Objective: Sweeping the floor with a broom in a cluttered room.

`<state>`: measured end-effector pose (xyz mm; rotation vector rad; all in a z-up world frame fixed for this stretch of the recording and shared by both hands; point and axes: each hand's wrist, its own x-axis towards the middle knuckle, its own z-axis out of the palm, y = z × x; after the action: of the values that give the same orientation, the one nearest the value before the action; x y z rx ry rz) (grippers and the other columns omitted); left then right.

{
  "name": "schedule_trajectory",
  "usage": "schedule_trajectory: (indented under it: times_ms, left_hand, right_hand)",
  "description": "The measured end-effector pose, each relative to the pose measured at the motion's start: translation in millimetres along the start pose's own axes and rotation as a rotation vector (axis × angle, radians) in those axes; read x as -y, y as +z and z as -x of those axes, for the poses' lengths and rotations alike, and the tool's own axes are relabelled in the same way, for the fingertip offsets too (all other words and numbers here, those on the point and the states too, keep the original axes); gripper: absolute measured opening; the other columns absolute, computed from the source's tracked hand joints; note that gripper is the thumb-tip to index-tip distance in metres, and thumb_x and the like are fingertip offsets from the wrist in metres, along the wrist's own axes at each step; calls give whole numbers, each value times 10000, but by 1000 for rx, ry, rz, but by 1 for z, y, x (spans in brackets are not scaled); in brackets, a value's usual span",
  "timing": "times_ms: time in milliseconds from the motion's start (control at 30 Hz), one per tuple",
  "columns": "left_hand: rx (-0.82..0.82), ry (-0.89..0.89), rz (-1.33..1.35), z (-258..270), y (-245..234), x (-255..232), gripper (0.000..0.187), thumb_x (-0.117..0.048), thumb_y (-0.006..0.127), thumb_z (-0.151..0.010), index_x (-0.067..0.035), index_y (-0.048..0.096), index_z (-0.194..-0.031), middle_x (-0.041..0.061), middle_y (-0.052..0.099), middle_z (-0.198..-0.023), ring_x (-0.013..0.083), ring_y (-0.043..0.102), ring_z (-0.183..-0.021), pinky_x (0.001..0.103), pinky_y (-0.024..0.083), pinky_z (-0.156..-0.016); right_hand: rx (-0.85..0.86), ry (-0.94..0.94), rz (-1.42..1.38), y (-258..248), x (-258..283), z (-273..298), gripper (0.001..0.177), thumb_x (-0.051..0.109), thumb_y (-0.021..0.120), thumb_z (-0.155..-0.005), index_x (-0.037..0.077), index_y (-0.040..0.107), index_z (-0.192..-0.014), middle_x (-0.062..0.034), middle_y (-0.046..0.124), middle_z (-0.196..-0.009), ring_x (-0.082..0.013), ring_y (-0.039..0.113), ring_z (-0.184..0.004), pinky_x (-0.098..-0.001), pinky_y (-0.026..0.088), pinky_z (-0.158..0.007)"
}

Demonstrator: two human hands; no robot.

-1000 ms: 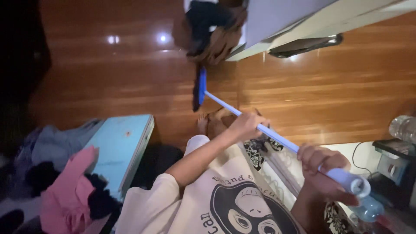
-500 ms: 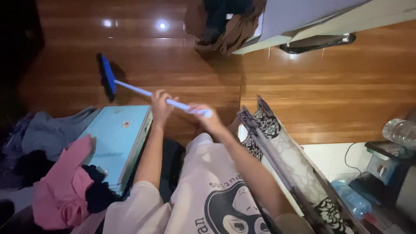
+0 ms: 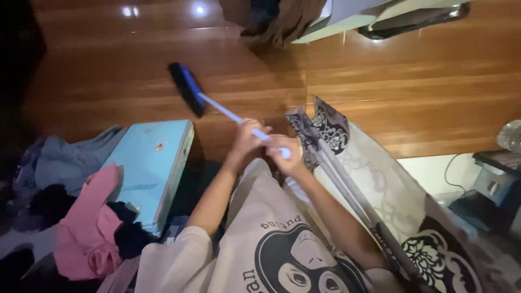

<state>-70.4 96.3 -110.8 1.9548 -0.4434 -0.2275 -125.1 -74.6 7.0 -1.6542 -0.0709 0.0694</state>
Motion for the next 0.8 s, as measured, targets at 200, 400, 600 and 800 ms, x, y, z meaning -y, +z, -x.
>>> schedule_trajectory:
  times_ms: [200,400,600,800]
  left_hand:
    - [131,36,141,-32,131,-79,448,-314,766,-873,-69,536,-577,155,578,-624,380,567,-626,487,422,-615]
    - [368,104,159,-55,180,-151,424,-408,636,-954,-78,682,-691,165,648,-656,394,640,-650,489,489,-627]
    - [530,-42,112,-67,132,-231,425,-389,605,-987,-103,714,-692,162,656,-629,366,669,-606,477,521,-627]
    - [343,116,70,-72,59,-218,266,-296,656,-923,-152,692,-703,107,675,-678,338,671,-641,475,527,-638]
  right_hand:
    - [-363,42,6,-97,42,52,205,16,507,-1013,-4,541,-812,-126,610,-796,-210,577,-720,-349,503,-708]
    - [-673,90,119,-132,104,69,276,84,479,-1083,29,480,-813,-80,566,-722,-187,565,-685,-341,499,-712]
    - [-652,10,-44,-148,169,81,304,152,487,-1067,40,471,-786,-121,490,-705,-235,474,-701,-398,432,-823]
    - [-639,-66,-266,-121,184,42,312,237,507,-1007,57,470,-754,-129,506,-660,-239,482,-604,-399,473,-713]
